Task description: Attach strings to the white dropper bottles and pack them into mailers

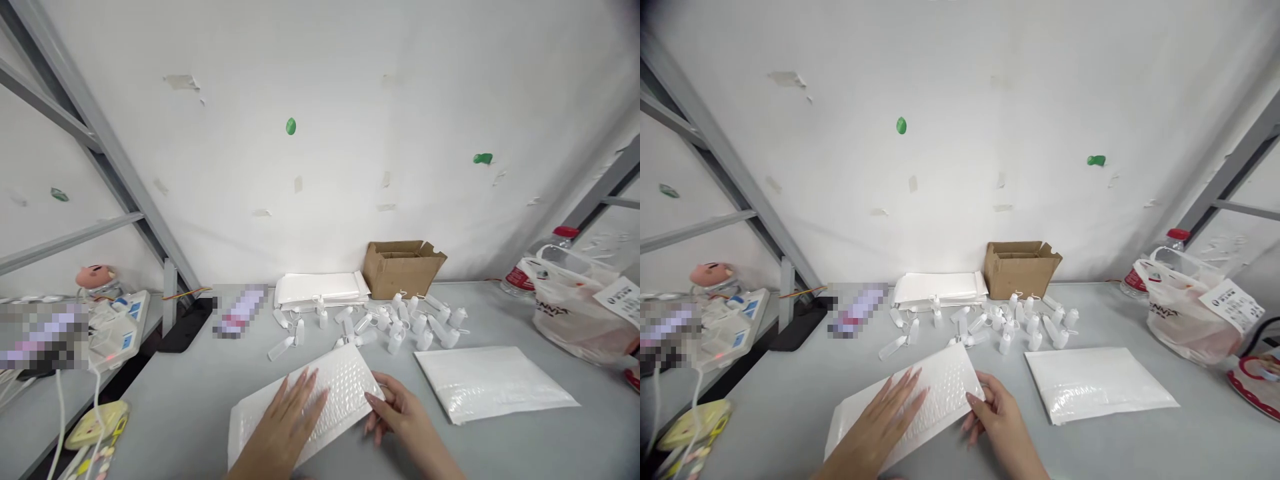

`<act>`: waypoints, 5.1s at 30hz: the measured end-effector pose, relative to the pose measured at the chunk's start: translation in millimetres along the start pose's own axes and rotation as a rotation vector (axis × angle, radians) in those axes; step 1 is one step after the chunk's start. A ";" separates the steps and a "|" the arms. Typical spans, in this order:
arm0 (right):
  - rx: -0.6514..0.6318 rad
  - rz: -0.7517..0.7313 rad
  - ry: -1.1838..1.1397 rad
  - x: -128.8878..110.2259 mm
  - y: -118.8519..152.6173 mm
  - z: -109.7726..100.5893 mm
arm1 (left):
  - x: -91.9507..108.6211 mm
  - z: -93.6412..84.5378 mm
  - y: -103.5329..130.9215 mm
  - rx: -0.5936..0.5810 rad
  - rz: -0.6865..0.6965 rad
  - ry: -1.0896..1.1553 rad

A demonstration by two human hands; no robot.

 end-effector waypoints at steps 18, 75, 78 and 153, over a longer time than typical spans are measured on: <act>0.762 -0.508 1.074 -81.6 -8.9 -97.9 | -53.7 11.5 -60.7 -0.107 -0.526 0.381; 0.300 -0.817 1.684 -84.7 -40.3 -5.7 | -62.7 10.7 49.7 1.342 -1.024 2.153; 0.300 -0.829 1.821 -83.5 -40.5 6.5 | -61.6 12.4 46.3 1.361 -1.055 2.121; 0.233 -0.584 0.538 -108.2 15.9 7.8 | -50.5 19.9 26.6 1.378 -1.053 2.278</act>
Point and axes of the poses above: each hand's wrist, its own y-axis away from the middle knuckle, its own z-axis out of the palm, x = y × z, the point moved 9 cm from there along -y, towards the middle knuckle, and after that the axes turned 13 degrees about y, right-handed, at the moved point
